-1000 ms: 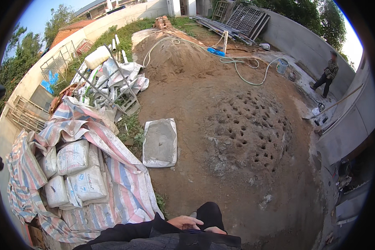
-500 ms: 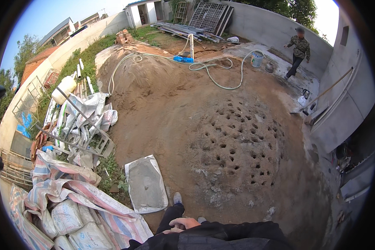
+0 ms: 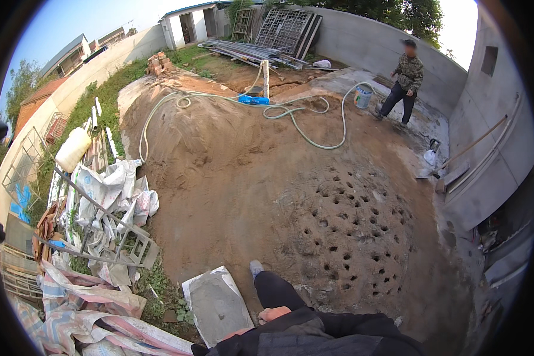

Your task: The person installs floor tiles by spreading mortar with a notched trowel, placing tiles, and tapping them with a rubber mallet. They use a string line for alignment and a small wooden block to adjust spacing between tiles. The person also uses a measuring tape and a cloth during the process.

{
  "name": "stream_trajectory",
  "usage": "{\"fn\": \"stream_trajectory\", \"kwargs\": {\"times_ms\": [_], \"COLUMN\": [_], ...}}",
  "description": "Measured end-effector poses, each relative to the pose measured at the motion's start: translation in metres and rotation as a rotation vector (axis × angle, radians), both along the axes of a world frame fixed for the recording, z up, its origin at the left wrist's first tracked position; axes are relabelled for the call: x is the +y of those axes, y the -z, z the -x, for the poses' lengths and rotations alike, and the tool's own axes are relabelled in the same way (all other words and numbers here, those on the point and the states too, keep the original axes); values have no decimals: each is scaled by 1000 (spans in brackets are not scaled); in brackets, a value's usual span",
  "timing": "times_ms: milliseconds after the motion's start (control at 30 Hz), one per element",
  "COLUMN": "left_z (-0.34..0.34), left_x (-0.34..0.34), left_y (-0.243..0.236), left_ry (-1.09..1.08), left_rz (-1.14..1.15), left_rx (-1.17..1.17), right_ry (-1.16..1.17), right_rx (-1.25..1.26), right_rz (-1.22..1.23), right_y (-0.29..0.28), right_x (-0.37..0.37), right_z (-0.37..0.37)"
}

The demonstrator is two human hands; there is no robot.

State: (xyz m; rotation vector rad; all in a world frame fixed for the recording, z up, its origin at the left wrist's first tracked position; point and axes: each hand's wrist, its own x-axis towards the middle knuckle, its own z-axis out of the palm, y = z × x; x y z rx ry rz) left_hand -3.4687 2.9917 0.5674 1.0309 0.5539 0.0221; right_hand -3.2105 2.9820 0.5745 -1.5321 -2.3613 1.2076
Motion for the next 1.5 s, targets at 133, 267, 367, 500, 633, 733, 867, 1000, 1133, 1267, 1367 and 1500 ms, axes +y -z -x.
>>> {"fn": "stream_trajectory", "kwargs": {"times_ms": [133,267,367,500,633,733,867,1000,1133,1267,1367,1500], "left_z": [-9,-39,-66,-109,-163,-202,-256,-331,-421,-510,-584,-697], "left_x": [132,308,437,576,677,742,835,945,1053,1129,1172,1227], "left_y": [12,21,13,-15,-37,-36,-16,5,7,-5,-14,-14], "left_ry": [79,154,215,319,426,508,605,686,800,949,1025,1043], "left_rz": [34,25,22,19,3,18,58,87,95,124,82,118], "left_rx": [37,111,161,179,169,173,183,168,140,145,160,222], "right_ry": [-150,-264,-299,-147,76,272,463,618,655,734,622,897], "right_rx": [179,376,495,555,565,478,552,474,547,710,1018,647], "right_rz": [-6,150,209,260,251,166,137,56,148,-10,-526,-43], "right_y": [48,72,68,31,1,1,20,28,36,59,75,66], "right_x": [117,265,376,478,549,593,672,773,853,894,941,978], "right_z": [-1,1,-21,-66,-113,-137,-187,-254,-333,-392,-450,-547]}}
